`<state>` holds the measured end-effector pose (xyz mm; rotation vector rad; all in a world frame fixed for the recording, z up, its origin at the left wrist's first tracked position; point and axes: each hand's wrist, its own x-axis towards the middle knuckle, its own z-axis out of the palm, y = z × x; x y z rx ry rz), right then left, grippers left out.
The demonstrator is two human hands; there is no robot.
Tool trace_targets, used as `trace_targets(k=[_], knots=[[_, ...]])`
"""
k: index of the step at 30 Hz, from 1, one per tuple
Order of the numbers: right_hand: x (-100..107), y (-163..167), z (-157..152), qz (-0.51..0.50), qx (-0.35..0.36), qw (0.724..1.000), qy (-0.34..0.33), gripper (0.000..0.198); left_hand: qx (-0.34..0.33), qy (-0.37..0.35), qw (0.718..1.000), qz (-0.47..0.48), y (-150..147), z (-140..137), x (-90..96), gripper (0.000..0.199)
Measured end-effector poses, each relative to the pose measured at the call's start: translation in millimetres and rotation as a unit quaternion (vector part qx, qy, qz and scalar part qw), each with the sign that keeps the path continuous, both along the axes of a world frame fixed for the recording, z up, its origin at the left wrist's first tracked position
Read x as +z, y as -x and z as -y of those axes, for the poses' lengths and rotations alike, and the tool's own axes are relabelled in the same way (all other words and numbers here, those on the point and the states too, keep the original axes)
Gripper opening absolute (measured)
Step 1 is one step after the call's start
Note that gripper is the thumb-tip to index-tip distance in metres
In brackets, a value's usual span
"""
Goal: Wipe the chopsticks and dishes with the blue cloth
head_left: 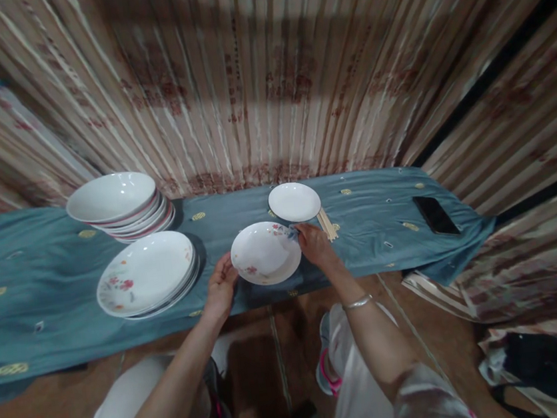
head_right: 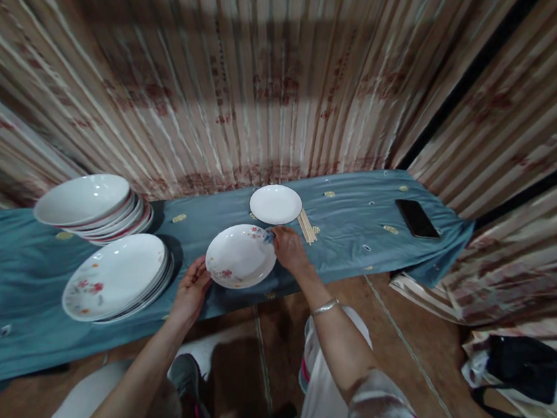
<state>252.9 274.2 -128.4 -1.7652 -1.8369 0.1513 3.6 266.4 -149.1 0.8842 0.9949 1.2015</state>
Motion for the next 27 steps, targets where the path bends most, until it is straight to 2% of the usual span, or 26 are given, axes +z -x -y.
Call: trace_targets(k=[5,13,20,27], knots=[[5.9,-8.5,8.0,0.0,-0.001,1.0,0.009,0.033,0.005,-0.007,1.0,-0.007,-0.7,0.7,4.3,0.051],[20.2,-23.8,34.4,-0.073,0.027,0.993,0.091,0.027,0.018,-0.009,0.999,-0.026,-2.4,-1.4,5.1,0.046],[15.6,-24.7,43.0,-0.12,0.039,0.981,0.146,0.029,0.026,-0.007,0.999,-0.043,-3.6,-4.3,5.6,0.044],[7.3,-18.6,39.8,-0.199,0.017,0.97,0.137,0.022,0.046,-0.024,0.997,-0.053,-4.8,-7.7,1.8,0.042]])
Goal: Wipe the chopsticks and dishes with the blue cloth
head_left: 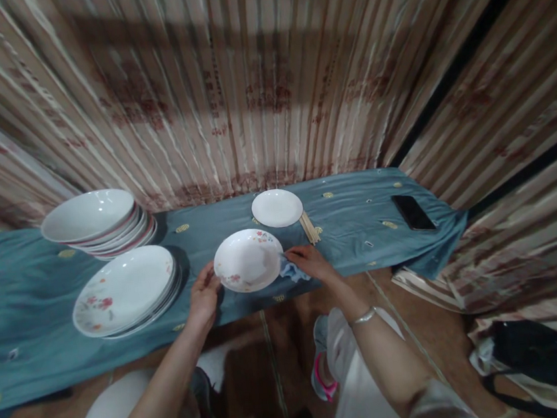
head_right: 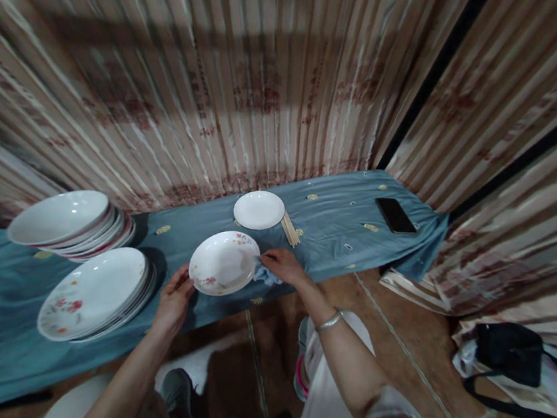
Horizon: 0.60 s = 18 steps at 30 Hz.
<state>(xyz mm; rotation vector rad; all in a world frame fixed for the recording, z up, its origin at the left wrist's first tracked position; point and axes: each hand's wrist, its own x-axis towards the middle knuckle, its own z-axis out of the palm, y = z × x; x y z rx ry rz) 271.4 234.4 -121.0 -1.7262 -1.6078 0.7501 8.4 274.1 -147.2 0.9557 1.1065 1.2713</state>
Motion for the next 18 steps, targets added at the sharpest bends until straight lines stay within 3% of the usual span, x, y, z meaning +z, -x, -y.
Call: trace_targets(k=[10,18], knots=[[-11.0,-0.4,-1.7,-0.101,-0.075,0.992,0.0,0.022,-0.006,-0.011,1.0,0.015,-13.0,-1.7,18.4,0.043],[-5.2,-16.5,-8.2,-0.251,-0.164,0.953,-0.045,0.027,-0.005,-0.029,0.999,0.046,-45.4,-16.0,31.8,0.047]])
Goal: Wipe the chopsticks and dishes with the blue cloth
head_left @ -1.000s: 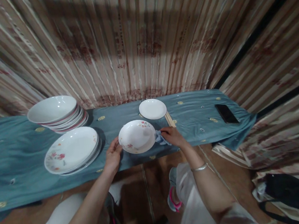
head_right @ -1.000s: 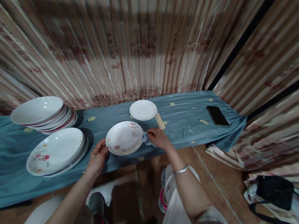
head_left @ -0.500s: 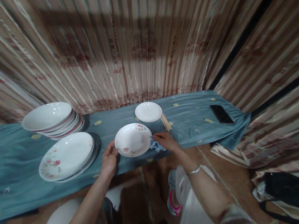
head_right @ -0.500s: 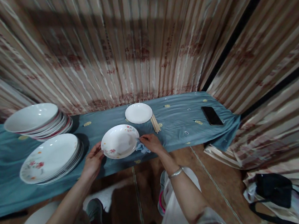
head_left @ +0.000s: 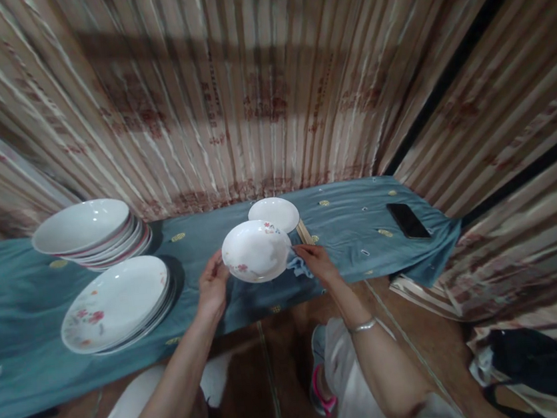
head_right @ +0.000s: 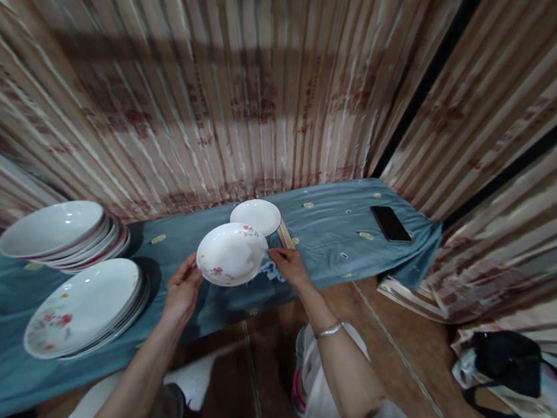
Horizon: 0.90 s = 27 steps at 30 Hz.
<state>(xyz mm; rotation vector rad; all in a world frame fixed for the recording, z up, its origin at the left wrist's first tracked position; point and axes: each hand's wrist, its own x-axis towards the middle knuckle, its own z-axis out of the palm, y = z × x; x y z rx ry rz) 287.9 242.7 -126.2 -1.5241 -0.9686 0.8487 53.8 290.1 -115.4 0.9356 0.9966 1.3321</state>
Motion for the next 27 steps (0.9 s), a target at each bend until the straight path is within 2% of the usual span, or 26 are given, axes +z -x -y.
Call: trace_targets(k=[5,11,18,27], knots=[[5.3,-11.6,-15.5,-0.134,-0.051,0.989,-0.037,0.029,0.001,-0.007,0.999,0.036,-25.7,-19.8,3.9,0.043],[4.5,-20.2,-33.2,-0.245,-0.09,0.964,-0.058,0.03,-0.01,-0.004,0.999,0.049,-54.8,-51.7,0.4,0.042],[4.5,-20.7,-46.1,-0.304,-0.121,0.942,-0.075,0.021,-0.03,0.033,0.999,0.028,-73.1,-80.7,-1.8,0.036],[15.3,-14.0,-51.3,-0.352,-0.142,0.923,-0.063,0.014,-0.059,0.038,0.998,-0.006,-77.7,-94.5,6.2,0.027]])
